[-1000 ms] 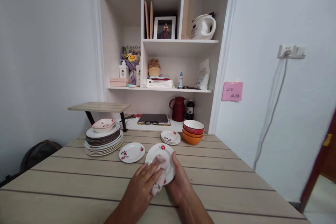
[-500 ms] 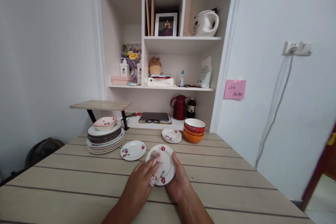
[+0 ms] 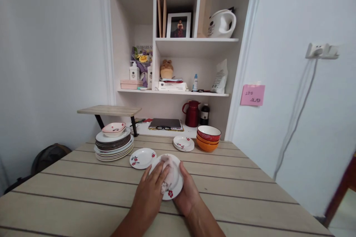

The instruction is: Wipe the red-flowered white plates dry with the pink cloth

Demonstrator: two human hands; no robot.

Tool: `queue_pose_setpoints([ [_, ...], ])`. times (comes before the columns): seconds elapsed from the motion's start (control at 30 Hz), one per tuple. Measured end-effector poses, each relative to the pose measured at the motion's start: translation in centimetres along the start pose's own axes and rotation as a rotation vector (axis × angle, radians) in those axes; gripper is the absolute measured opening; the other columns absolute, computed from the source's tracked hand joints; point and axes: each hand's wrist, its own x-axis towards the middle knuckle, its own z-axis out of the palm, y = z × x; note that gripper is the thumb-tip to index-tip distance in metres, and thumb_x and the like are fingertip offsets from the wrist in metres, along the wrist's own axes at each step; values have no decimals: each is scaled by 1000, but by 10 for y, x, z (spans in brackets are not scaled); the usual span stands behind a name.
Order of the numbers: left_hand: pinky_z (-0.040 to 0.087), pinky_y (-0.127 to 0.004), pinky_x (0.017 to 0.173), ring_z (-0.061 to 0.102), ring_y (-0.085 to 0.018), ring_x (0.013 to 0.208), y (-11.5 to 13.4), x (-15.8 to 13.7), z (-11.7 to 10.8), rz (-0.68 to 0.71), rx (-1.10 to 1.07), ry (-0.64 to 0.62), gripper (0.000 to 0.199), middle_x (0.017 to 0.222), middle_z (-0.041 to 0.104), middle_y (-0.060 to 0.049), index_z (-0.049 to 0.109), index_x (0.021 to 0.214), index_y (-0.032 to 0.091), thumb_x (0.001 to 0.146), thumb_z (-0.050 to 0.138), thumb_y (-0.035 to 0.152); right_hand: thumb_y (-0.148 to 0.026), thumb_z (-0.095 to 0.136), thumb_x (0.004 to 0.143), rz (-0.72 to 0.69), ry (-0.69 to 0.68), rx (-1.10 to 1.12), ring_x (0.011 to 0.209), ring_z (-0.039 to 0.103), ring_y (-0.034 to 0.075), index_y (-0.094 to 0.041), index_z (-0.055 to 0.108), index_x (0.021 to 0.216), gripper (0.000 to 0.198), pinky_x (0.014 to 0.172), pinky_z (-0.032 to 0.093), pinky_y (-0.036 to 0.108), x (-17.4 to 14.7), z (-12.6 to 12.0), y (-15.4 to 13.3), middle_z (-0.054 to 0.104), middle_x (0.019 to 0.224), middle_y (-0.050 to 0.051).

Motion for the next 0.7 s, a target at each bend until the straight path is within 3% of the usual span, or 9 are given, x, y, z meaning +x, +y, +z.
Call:
queue_pose_setpoints([
  [0.17, 38, -41, 110, 47, -21, 132, 0, -5, 0, 107, 26, 74, 58, 144, 50, -5, 43, 141, 24, 84, 47, 10, -54, 58, 84, -79, -21, -27, 98, 67, 26, -13, 67, 112, 50, 91, 49, 41, -3, -8, -12, 75, 97, 12],
  [0.33, 28, -42, 117, 30, -17, 142, 6, -7, -3, 304, -28, 5, 68, 155, 34, -1, 29, 148, 29, 85, 46, 9, -54, 59, 83, 30, 7, -3, 94, 69, 25, -10, 70, 96, 47, 91, 50, 37, -9, 0, -9, 75, 86, 11],
  [0.5, 31, -52, 112, 28, -26, 143, 7, -6, -3, 22, -59, 6, 73, 157, 30, -2, 44, 139, 37, 74, 58, 5, -46, 57, 88, 52, -8, -25, 106, 66, 24, -9, 63, 118, 48, 99, 46, 35, -3, 6, 4, 73, 107, 14],
  [0.7, 27, -62, 108, 25, -37, 142, -2, -6, -3, -300, -97, 117, 82, 156, 28, -12, 34, 146, 31, 71, 69, 27, -53, 60, 84, 0, -30, -52, 112, 63, 28, -11, 61, 122, 56, 100, 45, 43, 4, -2, 5, 72, 113, 16],
])
